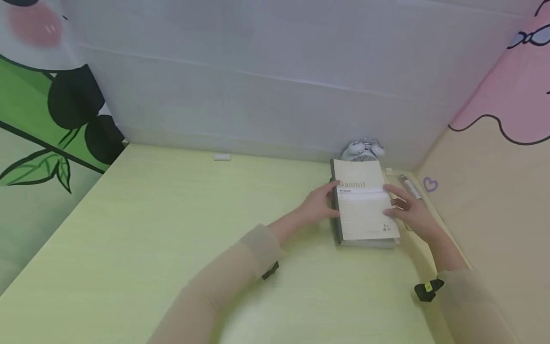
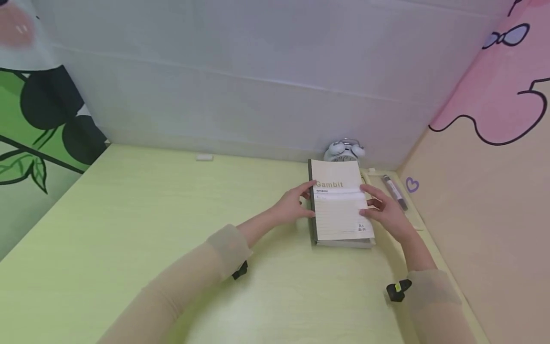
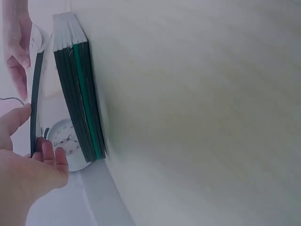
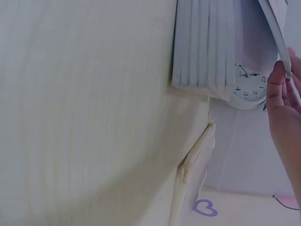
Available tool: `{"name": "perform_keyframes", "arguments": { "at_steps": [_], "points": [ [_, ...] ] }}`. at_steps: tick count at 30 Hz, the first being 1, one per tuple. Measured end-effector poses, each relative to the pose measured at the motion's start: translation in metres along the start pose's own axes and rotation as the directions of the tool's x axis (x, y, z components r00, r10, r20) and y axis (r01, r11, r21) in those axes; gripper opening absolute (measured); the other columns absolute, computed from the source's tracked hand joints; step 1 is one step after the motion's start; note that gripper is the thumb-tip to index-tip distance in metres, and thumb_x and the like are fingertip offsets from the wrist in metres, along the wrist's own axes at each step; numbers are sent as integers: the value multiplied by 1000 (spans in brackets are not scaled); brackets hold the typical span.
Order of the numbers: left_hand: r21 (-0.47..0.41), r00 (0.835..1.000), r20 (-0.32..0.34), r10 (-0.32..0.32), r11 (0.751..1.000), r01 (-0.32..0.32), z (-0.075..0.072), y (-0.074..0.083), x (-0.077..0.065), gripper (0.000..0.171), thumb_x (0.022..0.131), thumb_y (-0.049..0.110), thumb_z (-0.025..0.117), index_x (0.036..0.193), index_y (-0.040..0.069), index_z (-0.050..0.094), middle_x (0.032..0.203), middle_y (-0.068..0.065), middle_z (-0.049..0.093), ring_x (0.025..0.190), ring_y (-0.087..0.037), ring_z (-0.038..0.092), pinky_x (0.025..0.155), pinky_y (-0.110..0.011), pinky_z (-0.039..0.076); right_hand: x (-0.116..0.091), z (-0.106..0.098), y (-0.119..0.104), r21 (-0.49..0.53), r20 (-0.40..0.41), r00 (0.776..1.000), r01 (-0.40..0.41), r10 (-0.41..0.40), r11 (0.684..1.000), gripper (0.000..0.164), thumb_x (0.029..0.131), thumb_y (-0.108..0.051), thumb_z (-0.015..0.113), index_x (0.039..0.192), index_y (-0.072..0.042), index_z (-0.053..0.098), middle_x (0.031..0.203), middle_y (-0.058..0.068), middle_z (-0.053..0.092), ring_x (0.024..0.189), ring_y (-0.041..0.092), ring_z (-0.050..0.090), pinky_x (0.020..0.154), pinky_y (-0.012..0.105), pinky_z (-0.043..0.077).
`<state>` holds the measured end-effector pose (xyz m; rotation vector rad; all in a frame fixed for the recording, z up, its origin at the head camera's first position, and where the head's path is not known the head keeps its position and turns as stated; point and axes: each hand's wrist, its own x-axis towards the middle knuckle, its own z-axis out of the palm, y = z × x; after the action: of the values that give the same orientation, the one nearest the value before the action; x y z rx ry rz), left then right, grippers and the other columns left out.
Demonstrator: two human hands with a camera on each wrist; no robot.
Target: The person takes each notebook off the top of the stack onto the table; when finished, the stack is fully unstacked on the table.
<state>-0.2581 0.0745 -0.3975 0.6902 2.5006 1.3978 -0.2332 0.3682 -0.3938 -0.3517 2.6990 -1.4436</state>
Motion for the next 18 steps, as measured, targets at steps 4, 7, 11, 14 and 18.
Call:
{"name": "perform_keyframes", "arguments": {
  "at_steps": [4, 7, 11, 14, 18],
  "points": [
    [-12, 1000, -19, 8, 1000, -8, -15, -1, -4, 88, 76, 6, 76, 149, 17, 28, 128, -5, 52, 116, -19, 50, 90, -28, 46, 4, 5, -18, -22, 2, 1000, -15, 15, 1000, 68, 87, -22, 68, 147, -22, 35, 150, 4, 33, 110, 1, 47, 83, 9, 44],
    [-5, 1000, -20, 14, 1000, -14, -29, -2, -11, 88, 76, 6, 75, 149, 17, 28, 131, -5, 50, 117, -20, 48, 88, -28, 46, 4, 14, -33, -17, 9, 1000, -7, 7, 1000, 69, 88, -22, 68, 147, -17, 34, 150, 13, 32, 111, 1, 48, 84, 9, 44],
    [43, 999, -10, 32, 999, -32, -47, -7, -21, 88, 76, 9, 75, 149, 15, 28, 134, -8, 49, 117, -21, 47, 91, -32, 46, 4, 29, -49, 18, 5, 1000, 22, -22, 1000, 69, 86, -20, 70, 146, -13, 37, 147, 16, 37, 105, 1, 53, 82, 11, 46],
    [86, 999, 11, 43, 995, -44, -59, -13, -29, 89, 76, 12, 76, 149, 13, 27, 134, -11, 46, 117, -23, 46, 93, -35, 44, 5, 40, -57, 48, 8, 1000, 22, -22, 999, 68, 85, -19, 71, 144, -12, 39, 144, 14, 41, 103, 3, 55, 82, 14, 49],
    [138, 997, 55, 52, 989, -60, -74, -22, -40, 89, 77, 18, 77, 149, 11, 27, 131, -14, 44, 118, -25, 44, 93, -37, 42, 6, 55, -63, 88, 28, 1000, 4, -6, 996, 65, 85, -17, 71, 143, -10, 41, 141, 14, 42, 99, 5, 55, 79, 15, 50]
  ]
}}
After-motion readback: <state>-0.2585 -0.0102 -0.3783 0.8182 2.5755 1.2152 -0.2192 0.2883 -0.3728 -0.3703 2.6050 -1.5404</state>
